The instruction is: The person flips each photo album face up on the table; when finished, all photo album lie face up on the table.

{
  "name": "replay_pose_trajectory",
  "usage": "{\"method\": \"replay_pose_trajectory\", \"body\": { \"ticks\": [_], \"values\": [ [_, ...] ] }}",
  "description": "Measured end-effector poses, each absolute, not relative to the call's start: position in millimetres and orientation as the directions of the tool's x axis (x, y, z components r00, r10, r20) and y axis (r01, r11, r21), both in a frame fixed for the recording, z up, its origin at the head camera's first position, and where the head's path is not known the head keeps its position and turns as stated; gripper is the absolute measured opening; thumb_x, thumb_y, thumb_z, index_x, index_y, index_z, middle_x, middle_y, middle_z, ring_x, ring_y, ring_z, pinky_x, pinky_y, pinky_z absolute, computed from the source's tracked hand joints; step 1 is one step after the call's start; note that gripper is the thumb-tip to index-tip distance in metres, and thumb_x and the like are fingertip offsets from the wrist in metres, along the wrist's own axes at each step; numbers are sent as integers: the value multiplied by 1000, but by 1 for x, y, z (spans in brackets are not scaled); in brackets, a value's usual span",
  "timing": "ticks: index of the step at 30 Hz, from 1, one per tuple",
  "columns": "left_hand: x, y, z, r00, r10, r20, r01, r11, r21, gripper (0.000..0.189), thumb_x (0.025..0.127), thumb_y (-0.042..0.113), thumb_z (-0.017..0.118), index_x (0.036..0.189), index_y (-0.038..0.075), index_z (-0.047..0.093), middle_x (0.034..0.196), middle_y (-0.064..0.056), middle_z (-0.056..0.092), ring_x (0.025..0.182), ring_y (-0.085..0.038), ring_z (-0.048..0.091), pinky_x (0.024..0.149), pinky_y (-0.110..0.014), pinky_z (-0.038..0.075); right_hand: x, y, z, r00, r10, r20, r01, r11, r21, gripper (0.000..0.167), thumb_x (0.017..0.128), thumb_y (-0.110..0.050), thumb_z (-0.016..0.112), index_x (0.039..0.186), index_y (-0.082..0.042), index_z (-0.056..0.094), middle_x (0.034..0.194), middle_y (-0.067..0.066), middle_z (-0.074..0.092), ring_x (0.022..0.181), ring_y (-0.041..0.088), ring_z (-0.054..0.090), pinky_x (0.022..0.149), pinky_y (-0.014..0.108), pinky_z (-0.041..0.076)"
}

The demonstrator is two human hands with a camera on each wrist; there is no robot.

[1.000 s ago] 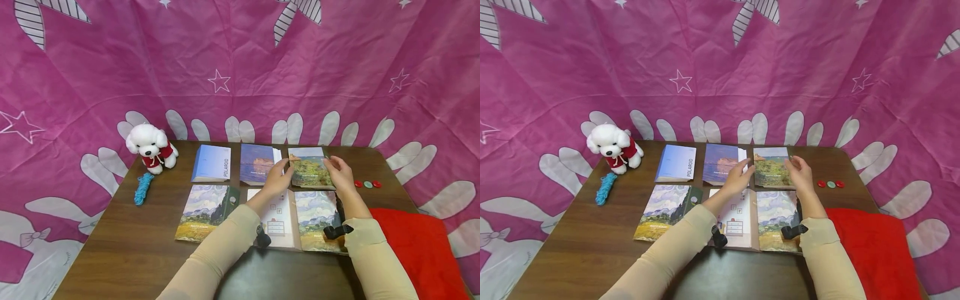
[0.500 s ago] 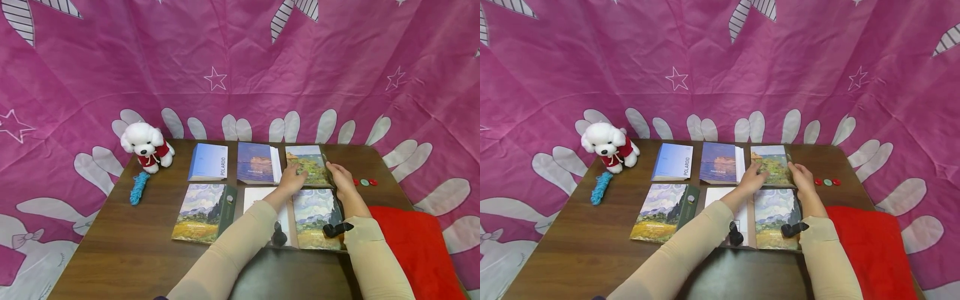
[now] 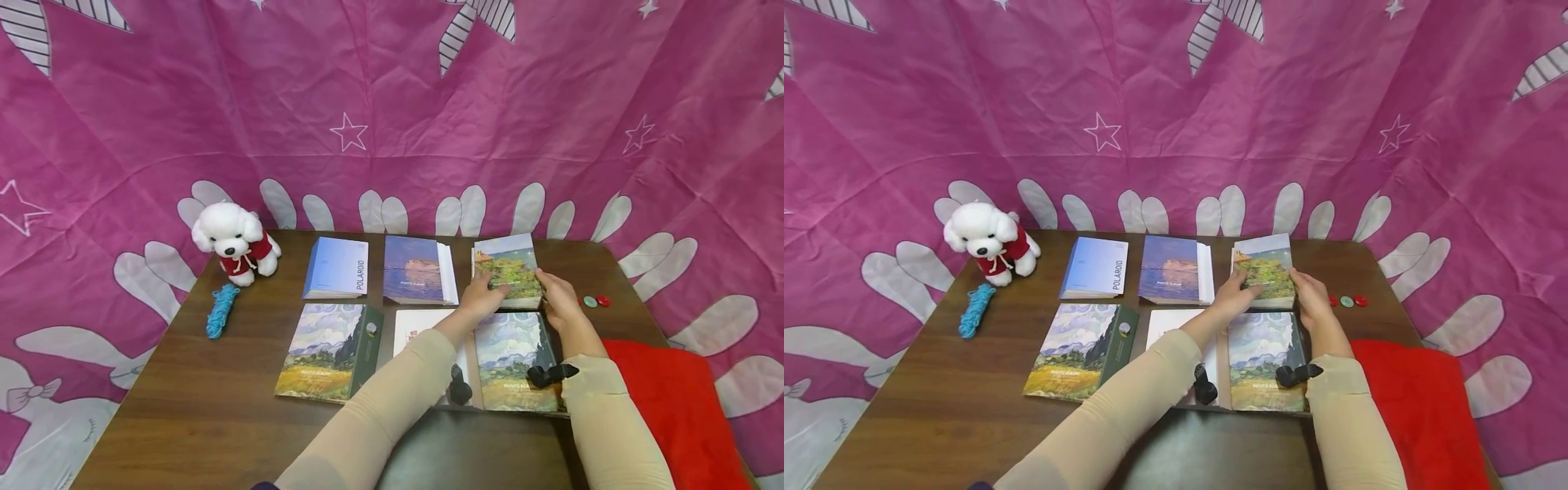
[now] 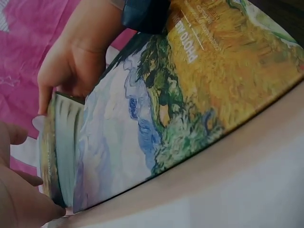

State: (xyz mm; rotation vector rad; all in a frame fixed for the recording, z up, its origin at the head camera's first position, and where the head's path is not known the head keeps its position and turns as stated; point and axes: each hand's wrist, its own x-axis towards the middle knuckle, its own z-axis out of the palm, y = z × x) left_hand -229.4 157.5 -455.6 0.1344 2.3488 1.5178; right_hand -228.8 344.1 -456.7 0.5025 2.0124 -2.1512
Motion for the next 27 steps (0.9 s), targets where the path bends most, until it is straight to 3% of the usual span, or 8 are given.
{"method": "replay_pose_trajectory", "body": {
  "ticks": [4, 6, 9, 13, 16, 20, 24, 27],
  "values": [
    [-230, 160, -456, -924, 312, -222, -84, 399, 913, 69, 100, 58, 51, 158, 24, 37, 169, -3, 18, 154, -27, 16, 122, -52, 22, -226, 343, -447, -937, 136, -323, 319, -47, -946, 77, 102, -44, 56, 159, -3, 24, 158, 12, 28, 145, 26, 26, 117, 36, 28],
    [-231, 161, -459, -898, 375, -232, -91, 357, 930, 71, 100, 61, 48, 160, 27, 33, 169, -4, 16, 155, -27, 13, 121, -55, 20, -225, 340, -440, -947, 145, -288, 288, -22, -957, 80, 100, -45, 60, 160, -5, 25, 143, 4, 41, 130, 18, 41, 105, 29, 39],
    [-232, 161, -463, -859, 457, -232, -102, 291, 951, 74, 100, 65, 43, 162, 29, 25, 169, -7, 14, 155, -30, 12, 121, -58, 19, -222, 334, -432, -968, 145, -205, 207, 2, -978, 80, 100, -43, 62, 160, -5, 25, 122, -8, 48, 105, 7, 50, 85, 20, 47],
    [-234, 158, -459, -851, 492, -185, -71, 241, 968, 73, 101, 65, 39, 163, 30, 23, 168, -4, 21, 153, -29, 20, 120, -54, 23, -219, 326, -425, -983, 130, -131, 132, -6, -991, 72, 103, -35, 58, 160, -6, 25, 116, -9, 50, 97, 4, 54, 77, 17, 50],
    [-239, 153, -451, -842, 517, -152, -41, 220, 975, 73, 102, 64, 40, 163, 30, 20, 167, -1, 24, 152, -28, 24, 120, -53, 25, -220, 320, -422, -986, 132, -104, 102, -24, -994, 68, 106, -37, 51, 161, -9, 24, 123, -8, 50, 102, 4, 51, 81, 16, 48],
    [-243, 146, -442, -825, 549, -133, -27, 196, 980, 78, 102, 62, 42, 164, 24, 13, 167, -7, 23, 149, -31, 31, 118, -49, 31, -220, 313, -422, -988, 138, -68, 58, -75, -996, 61, 109, -45, 38, 160, -12, 31, 128, -8, 49, 108, 4, 47, 88, 17, 43],
    [-245, 137, -438, -874, 481, -71, 20, 181, 983, 77, 103, 57, 47, 164, 24, 14, 166, -7, 27, 143, -30, 42, 114, -44, 39, -220, 308, -429, -989, 97, -110, 99, -111, -989, 56, 109, -46, 35, 154, -14, 40, 125, -6, 50, 104, 8, 51, 87, 23, 42],
    [-246, 129, -436, -914, 406, 0, 92, 208, 974, 75, 103, 54, 49, 164, 24, 18, 168, -1, 21, 147, -26, 35, 116, -42, 36, -224, 306, -436, -982, 42, -183, 183, -2, -983, 59, 108, -45, 40, 156, -12, 35, 144, 5, 45, 118, 17, 50, 98, 30, 42]
  ]
}}
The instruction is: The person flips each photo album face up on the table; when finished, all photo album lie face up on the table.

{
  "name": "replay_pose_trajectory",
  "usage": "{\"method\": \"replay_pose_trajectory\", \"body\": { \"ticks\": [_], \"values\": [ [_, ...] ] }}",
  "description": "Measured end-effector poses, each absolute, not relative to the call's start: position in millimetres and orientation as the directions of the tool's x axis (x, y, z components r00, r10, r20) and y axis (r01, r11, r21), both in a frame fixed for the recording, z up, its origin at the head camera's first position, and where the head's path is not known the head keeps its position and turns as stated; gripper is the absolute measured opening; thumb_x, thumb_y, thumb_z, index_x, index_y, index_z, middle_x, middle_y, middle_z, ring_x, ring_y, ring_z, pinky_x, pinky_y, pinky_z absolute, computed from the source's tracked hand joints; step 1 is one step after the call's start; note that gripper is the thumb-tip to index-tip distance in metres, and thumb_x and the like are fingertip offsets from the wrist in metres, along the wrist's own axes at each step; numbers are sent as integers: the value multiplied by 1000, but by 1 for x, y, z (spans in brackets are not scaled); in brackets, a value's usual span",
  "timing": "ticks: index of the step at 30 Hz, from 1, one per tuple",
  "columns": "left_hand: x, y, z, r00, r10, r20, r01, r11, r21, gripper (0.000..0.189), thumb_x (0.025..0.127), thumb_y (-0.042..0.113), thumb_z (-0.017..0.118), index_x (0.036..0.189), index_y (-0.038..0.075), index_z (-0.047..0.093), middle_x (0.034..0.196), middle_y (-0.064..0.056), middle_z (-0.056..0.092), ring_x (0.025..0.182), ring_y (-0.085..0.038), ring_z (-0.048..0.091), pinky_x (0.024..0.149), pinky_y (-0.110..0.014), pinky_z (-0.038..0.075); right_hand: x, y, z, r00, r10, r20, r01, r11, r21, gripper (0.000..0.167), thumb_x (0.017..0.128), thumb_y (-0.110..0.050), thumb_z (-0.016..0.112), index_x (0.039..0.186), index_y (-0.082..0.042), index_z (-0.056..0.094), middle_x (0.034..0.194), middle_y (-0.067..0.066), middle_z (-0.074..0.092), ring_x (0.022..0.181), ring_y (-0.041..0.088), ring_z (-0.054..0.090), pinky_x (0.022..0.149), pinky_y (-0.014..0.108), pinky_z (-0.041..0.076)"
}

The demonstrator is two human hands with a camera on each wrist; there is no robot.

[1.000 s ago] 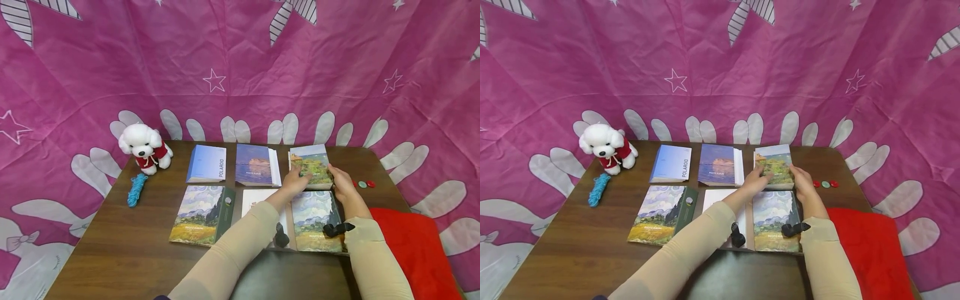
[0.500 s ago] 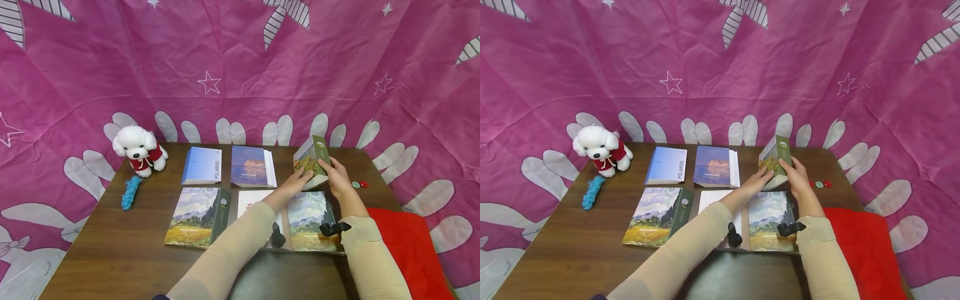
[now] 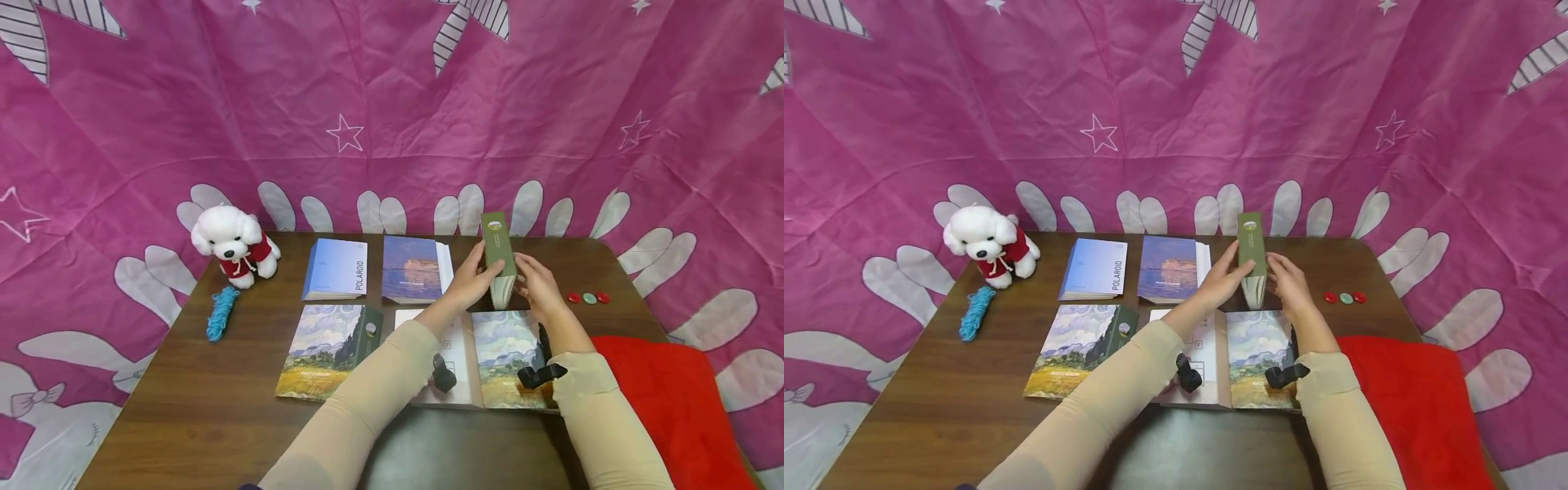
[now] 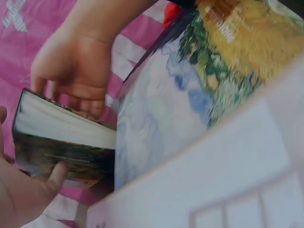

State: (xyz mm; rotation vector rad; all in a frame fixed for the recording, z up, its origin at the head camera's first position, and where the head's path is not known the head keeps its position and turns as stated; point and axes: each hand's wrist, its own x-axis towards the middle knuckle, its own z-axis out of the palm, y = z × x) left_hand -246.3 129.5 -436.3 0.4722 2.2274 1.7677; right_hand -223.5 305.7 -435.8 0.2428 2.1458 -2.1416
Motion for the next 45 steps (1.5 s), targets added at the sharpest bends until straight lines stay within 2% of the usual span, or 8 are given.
{"method": "replay_pose_trajectory", "body": {
  "ticks": [4, 10, 16, 26, 30, 35, 41, 45],
  "values": [
    [-249, 118, -438, -940, 342, 11, 109, 267, 957, 73, 103, 55, 48, 163, 21, 23, 169, 5, 13, 153, -23, 21, 121, -44, 27, -231, 303, -444, -955, -48, -294, 283, 166, -945, 75, 106, -47, 45, 162, -6, 15, 165, 19, 19, 146, 38, 30, 116, 52, 33],
    [-249, 116, -446, -952, 294, -89, 9, 319, 948, 74, 102, 57, 47, 161, 17, 27, 168, -1, 19, 153, -26, 20, 122, -49, 24, -231, 316, -445, -934, -83, -347, 319, 240, -917, 79, 107, -46, 43, 163, -5, 4, 167, 25, 5, 150, 49, 12, 118, 61, 23],
    [-250, 121, -449, -936, 335, -111, 9, 337, 941, 79, 101, 61, 44, 160, 10, 29, 166, -7, 26, 150, -29, 28, 119, -51, 30, -228, 328, -442, -946, 12, -324, 315, 261, -912, 82, 105, -50, 46, 162, -5, 9, 167, 22, 8, 151, 46, 15, 119, 58, 23],
    [-248, 124, -449, -868, 440, -229, -87, 319, 944, 86, 98, 67, 44, 162, 13, 24, 167, -6, 24, 152, -29, 25, 120, -53, 26, -221, 340, -442, -954, 125, -273, 299, 331, -895, 81, 103, -56, 46, 159, -2, 24, 163, 24, 21, 147, 45, 22, 118, 62, 22],
    [-250, 121, -450, -870, 445, -213, -100, 264, 959, 81, 99, 67, 43, 161, 16, 30, 165, -4, 29, 151, -29, 28, 120, -54, 25, -215, 342, -444, -954, 121, -275, 301, 384, -873, 85, 101, -61, 46, 159, -3, 26, 163, 23, 21, 147, 45, 22, 116, 66, 22],
    [-249, 107, -447, -892, 427, -151, -42, 254, 966, 69, 101, 62, 42, 157, 21, 40, 159, -4, 40, 147, -30, 35, 118, -53, 29, -210, 340, -445, -964, 84, -251, 262, 420, -869, 81, 103, -55, 48, 159, -1, 24, 160, 27, 24, 144, 47, 28, 115, 64, 27],
    [-245, 86, -445, -911, 390, -129, -26, 259, 966, 70, 104, 57, 42, 158, 13, 36, 161, -5, 38, 148, -29, 33, 120, -49, 27, -207, 343, -447, -969, 42, -244, 240, 393, -888, 82, 104, -49, 49, 160, 1, 17, 159, 32, 23, 144, 49, 30, 116, 61, 29],
    [-241, 67, -441, -920, 364, -147, -51, 262, 964, 70, 103, 59, 42, 158, 16, 39, 160, -4, 39, 148, -28, 33, 120, -49, 26, -208, 345, -448, -970, 29, -243, 235, 386, -892, 81, 105, -47, 49, 160, 2, 16, 161, 32, 19, 146, 49, 26, 117, 60, 27]
  ]
}}
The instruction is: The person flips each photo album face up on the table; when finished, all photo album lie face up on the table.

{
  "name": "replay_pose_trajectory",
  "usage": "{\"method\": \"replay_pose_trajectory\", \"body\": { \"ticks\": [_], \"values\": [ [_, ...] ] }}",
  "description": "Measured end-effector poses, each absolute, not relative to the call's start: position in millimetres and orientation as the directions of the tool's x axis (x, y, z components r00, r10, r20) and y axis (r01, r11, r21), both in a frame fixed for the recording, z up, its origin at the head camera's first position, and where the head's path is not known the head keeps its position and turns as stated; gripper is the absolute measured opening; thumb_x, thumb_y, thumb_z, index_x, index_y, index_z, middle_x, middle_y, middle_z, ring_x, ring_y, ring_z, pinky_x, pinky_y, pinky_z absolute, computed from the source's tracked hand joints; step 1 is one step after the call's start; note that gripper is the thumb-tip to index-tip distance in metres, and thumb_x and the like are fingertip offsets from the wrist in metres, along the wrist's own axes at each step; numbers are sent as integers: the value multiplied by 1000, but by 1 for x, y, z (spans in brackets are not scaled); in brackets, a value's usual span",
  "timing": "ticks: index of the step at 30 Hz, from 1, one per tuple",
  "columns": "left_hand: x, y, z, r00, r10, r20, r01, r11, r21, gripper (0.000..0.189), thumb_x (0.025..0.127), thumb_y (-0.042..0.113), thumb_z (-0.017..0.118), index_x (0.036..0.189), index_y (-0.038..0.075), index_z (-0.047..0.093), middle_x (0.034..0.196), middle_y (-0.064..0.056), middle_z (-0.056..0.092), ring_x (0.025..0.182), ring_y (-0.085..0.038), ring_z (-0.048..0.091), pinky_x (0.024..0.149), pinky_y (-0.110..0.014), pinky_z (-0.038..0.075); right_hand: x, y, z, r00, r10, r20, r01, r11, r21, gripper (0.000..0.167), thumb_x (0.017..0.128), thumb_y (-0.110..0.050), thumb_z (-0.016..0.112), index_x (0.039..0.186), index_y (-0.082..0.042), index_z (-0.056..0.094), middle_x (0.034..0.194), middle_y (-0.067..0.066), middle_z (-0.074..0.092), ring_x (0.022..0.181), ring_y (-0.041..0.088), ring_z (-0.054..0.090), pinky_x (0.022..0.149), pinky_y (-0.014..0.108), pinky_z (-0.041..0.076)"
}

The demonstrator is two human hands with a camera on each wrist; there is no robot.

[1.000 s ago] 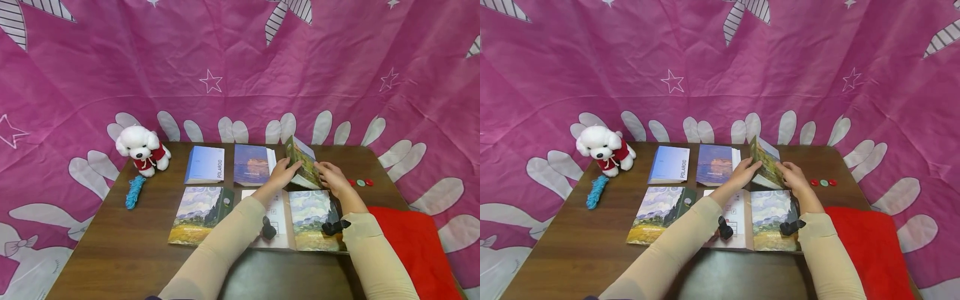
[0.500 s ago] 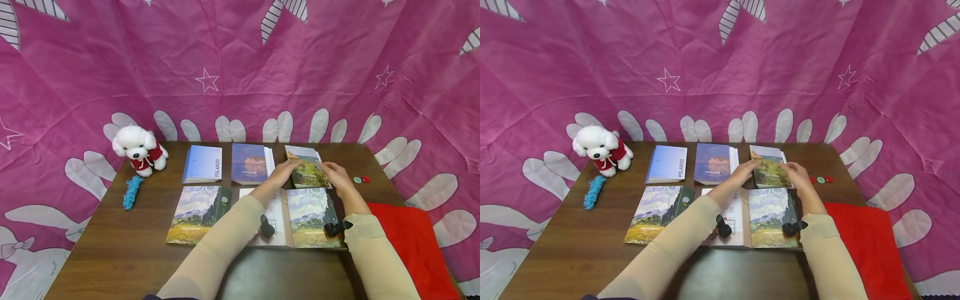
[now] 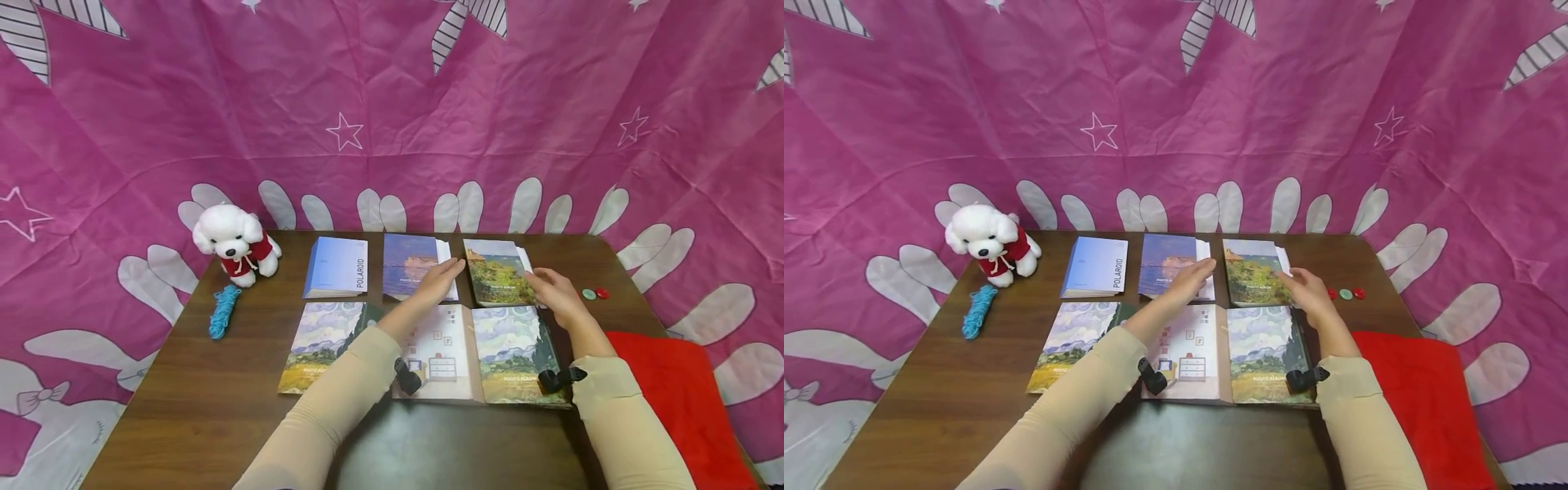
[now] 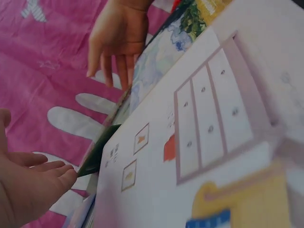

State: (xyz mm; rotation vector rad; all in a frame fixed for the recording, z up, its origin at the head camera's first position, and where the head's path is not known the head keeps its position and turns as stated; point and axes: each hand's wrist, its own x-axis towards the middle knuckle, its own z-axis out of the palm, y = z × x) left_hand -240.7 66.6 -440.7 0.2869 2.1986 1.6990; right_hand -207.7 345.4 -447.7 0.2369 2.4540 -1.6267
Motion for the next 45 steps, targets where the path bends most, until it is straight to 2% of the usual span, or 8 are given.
{"method": "replay_pose_trajectory", "body": {
  "ticks": [7, 14, 20, 23, 29, 32, 38, 45],
  "values": [
    [-235, 31, -436, -926, 362, -106, -26, 219, 975, 66, 105, 51, 44, 155, 9, 40, 157, -10, 43, 146, -32, 36, 120, -49, 28, -210, 348, -447, -973, 22, -228, 215, 434, -875, 82, 104, -50, 49, 160, 1, 18, 160, 31, 21, 145, 48, 28, 116, 62, 28],
    [-221, -5, -441, -929, 368, -33, 95, 322, 942, 65, 106, 48, 45, 158, 11, 36, 159, -11, 40, 144, -34, 40, 116, -51, 33, -200, 328, -431, -991, 121, -55, 113, 537, -836, 79, 104, -52, 49, 158, 0, 26, 158, 30, 31, 146, 47, 28, 114, 64, 28],
    [-206, -35, -444, -939, 342, -17, 159, 479, 863, 68, 104, 51, 48, 159, 13, 35, 162, -11, 35, 147, -36, 34, 118, -57, 28, -181, 291, -420, -994, 111, 3, 41, 396, -917, 72, 106, -45, 49, 160, -5, 23, 161, 24, 30, 149, 39, 26, 118, 57, 27],
    [-199, -49, -445, -941, 337, 36, 212, 504, 837, 68, 104, 47, 51, 158, 8, 35, 163, -14, 31, 149, -36, 30, 119, -57, 26, -172, 273, -420, -992, 128, 21, 19, 303, -953, 69, 107, -39, 48, 161, -5, 21, 162, 23, 28, 150, 36, 26, 120, 52, 24],
    [-182, -73, -449, -945, 306, 119, 276, 544, 792, 67, 104, 44, 54, 158, 8, 35, 165, -12, 28, 151, -33, 25, 119, -58, 25, -157, 242, -429, -988, 153, 10, 17, 175, -984, 68, 108, -34, 47, 162, -8, 16, 166, 17, 21, 152, 30, 21, 123, 48, 19],
    [-172, -84, -453, -942, 307, 139, 296, 558, 775, 67, 103, 40, 56, 156, 4, 37, 164, -16, 29, 151, -36, 25, 119, -60, 24, -149, 227, -435, -989, 149, -8, 30, 149, -988, 70, 107, -37, 49, 162, -8, 17, 166, 15, 21, 152, 30, 21, 122, 50, 20],
    [-155, -103, -464, -942, 289, 171, 313, 569, 760, 66, 102, 36, 59, 153, -1, 40, 161, -21, 31, 150, -40, 25, 119, -60, 21, -134, 195, -450, -993, 121, 14, 4, 148, -989, 66, 107, -30, 52, 160, -4, 23, 164, 16, 26, 152, 31, 23, 121, 50, 24],
    [-137, -128, -474, -957, 216, 193, 285, 581, 763, 63, 100, 31, 63, 150, -1, 45, 160, -19, 35, 151, -39, 24, 120, -59, 20, -123, 160, -462, -997, 81, 14, -5, 119, -993, 65, 105, -25, 56, 159, -5, 26, 164, 17, 27, 151, 34, 24, 123, 44, 22]
  ]
}}
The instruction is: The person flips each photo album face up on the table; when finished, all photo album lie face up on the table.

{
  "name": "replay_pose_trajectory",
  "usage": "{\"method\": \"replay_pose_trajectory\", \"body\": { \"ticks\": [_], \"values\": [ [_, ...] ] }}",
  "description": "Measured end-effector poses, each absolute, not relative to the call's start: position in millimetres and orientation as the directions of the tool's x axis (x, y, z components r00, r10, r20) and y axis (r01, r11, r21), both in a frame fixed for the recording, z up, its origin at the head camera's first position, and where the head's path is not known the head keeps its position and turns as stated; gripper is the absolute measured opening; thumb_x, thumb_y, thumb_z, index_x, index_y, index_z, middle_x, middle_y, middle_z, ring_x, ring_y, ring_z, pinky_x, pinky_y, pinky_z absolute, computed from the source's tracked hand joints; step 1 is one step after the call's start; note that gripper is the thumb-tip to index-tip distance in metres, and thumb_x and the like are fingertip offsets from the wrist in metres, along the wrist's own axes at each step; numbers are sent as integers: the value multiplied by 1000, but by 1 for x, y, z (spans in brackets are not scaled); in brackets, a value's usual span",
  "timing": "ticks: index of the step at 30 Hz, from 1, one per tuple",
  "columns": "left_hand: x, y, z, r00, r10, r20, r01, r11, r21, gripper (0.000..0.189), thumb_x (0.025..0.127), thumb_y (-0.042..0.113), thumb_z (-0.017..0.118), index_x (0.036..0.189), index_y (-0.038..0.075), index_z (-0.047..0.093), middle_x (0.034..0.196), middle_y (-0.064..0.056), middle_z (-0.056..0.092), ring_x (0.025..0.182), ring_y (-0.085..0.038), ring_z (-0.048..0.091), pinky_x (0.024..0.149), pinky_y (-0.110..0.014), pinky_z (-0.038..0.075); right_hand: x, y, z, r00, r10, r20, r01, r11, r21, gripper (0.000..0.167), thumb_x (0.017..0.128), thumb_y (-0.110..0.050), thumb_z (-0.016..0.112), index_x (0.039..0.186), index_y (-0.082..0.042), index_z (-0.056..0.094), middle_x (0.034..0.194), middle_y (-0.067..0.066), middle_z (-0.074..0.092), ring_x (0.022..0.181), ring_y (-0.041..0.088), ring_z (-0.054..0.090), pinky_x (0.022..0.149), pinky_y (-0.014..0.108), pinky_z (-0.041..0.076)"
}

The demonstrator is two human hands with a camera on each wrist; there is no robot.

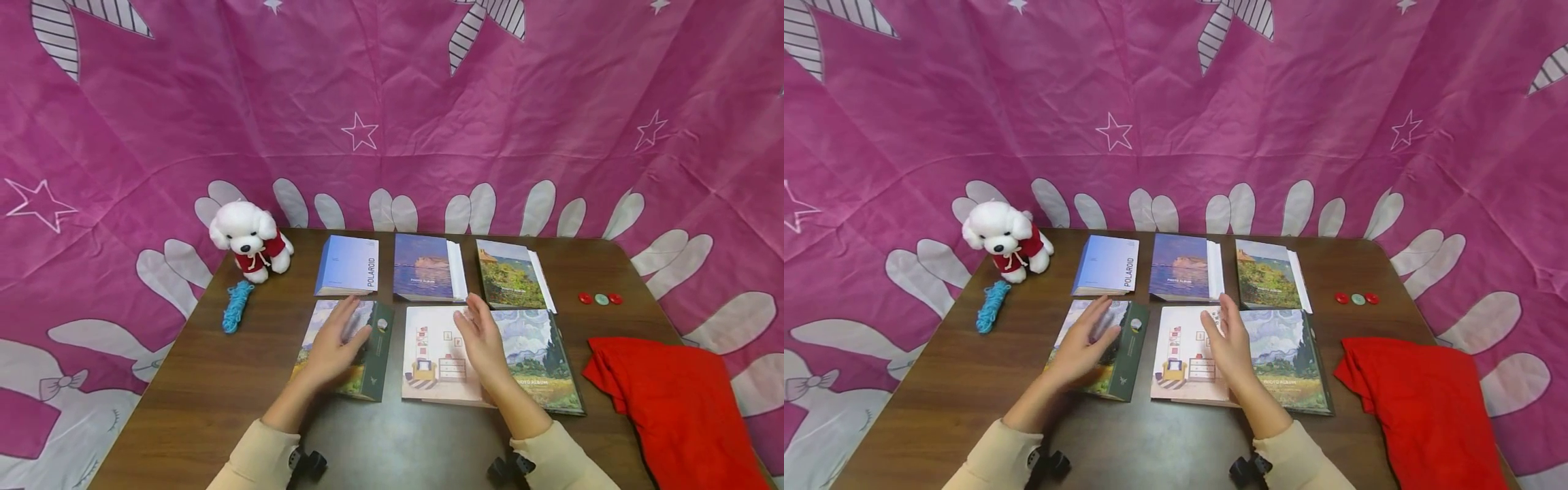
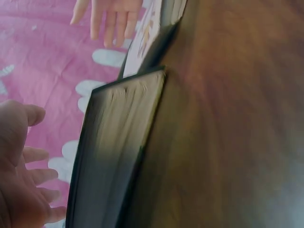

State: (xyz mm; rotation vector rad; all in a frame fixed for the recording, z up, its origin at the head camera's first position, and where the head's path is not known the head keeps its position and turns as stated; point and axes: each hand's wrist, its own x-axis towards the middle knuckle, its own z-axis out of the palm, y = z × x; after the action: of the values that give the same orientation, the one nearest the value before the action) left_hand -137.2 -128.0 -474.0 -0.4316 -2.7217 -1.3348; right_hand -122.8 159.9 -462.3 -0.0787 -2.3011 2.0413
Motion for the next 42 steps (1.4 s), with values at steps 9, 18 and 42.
{"method": "replay_pose_trajectory", "body": {
  "ticks": [9, 18, 42],
  "values": [
    [-123, -157, -489, -956, 139, 259, 291, 579, 762, 57, 97, 23, 67, 144, -6, 50, 155, -25, 41, 147, -44, 29, 118, -60, 22, -114, 115, -474, -999, 35, 20, -17, 77, -997, 65, 104, -18, 58, 157, 1, 26, 161, 21, 30, 150, 38, 26, 123, 48, 19],
    [-117, -175, -498, -977, 66, 203, 203, 587, 784, 60, 99, 27, 66, 147, -4, 48, 157, -24, 39, 147, -45, 28, 118, -61, 21, -108, 72, -480, -995, -99, -22, 23, -8, -1000, 67, 103, -20, 59, 155, 6, 25, 159, 30, 28, 148, 41, 28, 121, 48, 22],
    [-108, -159, -501, -997, 49, 64, 77, 353, 932, 53, 99, 27, 65, 146, 5, 54, 160, -13, 37, 149, -34, 30, 121, -55, 19, -96, 36, -472, -996, 27, -88, 75, -318, -945, 61, 102, -9, 56, 154, 8, 29, 155, 26, 38, 144, 38, 37, 118, 42, 32]
  ]
}}
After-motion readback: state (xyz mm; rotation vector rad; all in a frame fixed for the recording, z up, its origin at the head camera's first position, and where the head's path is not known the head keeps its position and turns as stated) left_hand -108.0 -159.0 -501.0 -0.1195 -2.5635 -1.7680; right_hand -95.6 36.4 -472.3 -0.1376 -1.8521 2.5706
